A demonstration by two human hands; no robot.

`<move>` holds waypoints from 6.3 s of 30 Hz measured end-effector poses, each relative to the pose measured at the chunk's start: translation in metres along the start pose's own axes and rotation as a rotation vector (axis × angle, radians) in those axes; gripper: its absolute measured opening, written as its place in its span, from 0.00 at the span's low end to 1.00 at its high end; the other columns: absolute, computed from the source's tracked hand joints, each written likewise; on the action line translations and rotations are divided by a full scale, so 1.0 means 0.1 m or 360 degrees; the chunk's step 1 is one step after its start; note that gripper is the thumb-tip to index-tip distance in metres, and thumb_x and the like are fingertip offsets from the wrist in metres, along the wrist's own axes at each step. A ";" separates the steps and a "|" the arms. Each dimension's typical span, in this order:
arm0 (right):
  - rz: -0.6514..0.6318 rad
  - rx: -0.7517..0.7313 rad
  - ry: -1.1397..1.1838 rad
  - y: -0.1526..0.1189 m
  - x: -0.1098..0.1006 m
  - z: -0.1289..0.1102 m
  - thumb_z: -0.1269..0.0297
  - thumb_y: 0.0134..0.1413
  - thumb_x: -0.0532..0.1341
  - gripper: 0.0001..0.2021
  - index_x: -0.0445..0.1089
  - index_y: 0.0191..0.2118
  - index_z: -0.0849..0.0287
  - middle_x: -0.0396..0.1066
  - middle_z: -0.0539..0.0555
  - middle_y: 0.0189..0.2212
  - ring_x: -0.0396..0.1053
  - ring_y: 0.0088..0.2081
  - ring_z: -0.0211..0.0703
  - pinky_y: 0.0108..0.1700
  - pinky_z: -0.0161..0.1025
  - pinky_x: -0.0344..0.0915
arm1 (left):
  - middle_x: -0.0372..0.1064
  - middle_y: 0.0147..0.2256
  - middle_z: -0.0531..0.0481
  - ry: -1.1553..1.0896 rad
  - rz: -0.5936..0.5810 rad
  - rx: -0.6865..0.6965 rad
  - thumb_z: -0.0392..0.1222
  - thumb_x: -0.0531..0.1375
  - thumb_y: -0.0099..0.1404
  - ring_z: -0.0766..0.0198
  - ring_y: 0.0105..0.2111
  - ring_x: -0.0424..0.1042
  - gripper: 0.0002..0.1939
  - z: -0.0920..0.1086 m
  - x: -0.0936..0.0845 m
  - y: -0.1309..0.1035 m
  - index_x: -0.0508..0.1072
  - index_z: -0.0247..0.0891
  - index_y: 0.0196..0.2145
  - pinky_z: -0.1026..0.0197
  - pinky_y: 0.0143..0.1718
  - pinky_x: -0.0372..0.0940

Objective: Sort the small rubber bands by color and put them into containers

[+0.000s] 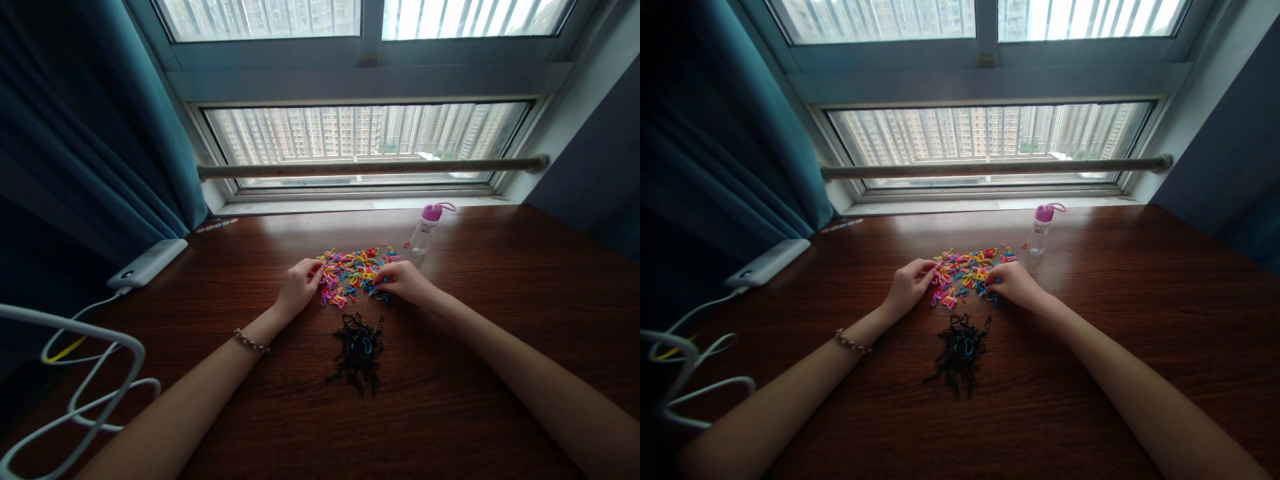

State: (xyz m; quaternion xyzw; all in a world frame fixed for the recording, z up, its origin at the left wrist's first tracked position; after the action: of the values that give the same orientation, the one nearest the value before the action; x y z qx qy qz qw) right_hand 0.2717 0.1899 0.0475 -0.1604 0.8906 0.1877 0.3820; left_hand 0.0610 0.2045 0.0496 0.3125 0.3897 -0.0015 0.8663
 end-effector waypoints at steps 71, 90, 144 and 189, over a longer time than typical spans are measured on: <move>-0.0168 0.0312 0.0499 0.02 -0.20 0.13 0.62 0.40 0.63 0.09 0.71 0.27 0.64 0.67 0.49 0.18 0.60 0.19 0.31 0.22 0.31 0.56 | 0.58 0.55 0.47 0.0266 -0.0864 0.0816 0.52 0.49 0.63 0.52 0.56 0.50 0.26 0.83 0.35 -0.32 0.55 0.42 0.57 0.46 0.58 0.43; -0.0810 0.0209 0.0981 -0.17 0.21 -0.46 0.61 0.41 0.64 0.11 0.71 0.31 0.63 0.70 0.50 0.22 0.66 0.22 0.32 0.23 0.31 0.62 | 0.69 0.33 0.47 -0.0364 -0.0113 0.0322 0.40 0.55 0.61 0.62 0.36 0.67 0.06 0.51 0.01 -0.09 0.70 0.37 0.32 0.56 0.42 0.63; 0.0267 0.0072 -0.0011 0.00 -0.15 0.18 0.68 0.46 0.60 0.09 0.63 0.36 0.58 0.70 0.50 0.26 0.67 0.28 0.38 0.32 0.36 0.62 | 0.55 0.56 0.43 0.0342 -0.0510 0.0501 0.51 0.50 0.63 0.50 0.59 0.44 0.21 0.77 0.28 -0.26 0.63 0.39 0.50 0.42 0.58 0.39; 0.0251 0.0590 0.1220 -0.05 -0.23 0.37 0.64 0.36 0.67 0.11 0.70 0.29 0.63 0.70 0.50 0.23 0.68 0.25 0.34 0.25 0.30 0.61 | 0.65 0.25 0.48 0.0114 -0.0595 0.1153 0.39 0.50 0.62 0.61 0.31 0.62 0.09 1.00 0.19 -0.46 0.66 0.36 0.26 0.55 0.37 0.58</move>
State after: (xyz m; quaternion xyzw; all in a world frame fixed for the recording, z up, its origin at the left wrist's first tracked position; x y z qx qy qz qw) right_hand 0.3120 0.2060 0.0399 -0.0788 0.9962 -0.0200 0.0303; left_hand 0.1302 0.1180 0.0617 0.5211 0.4439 -0.2852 0.6709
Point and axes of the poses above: each hand's wrist, its own y-axis towards the middle knuckle, its own x-axis out of the palm, z = x × y, the point moved 8 cm from there along y, towards the middle knuckle
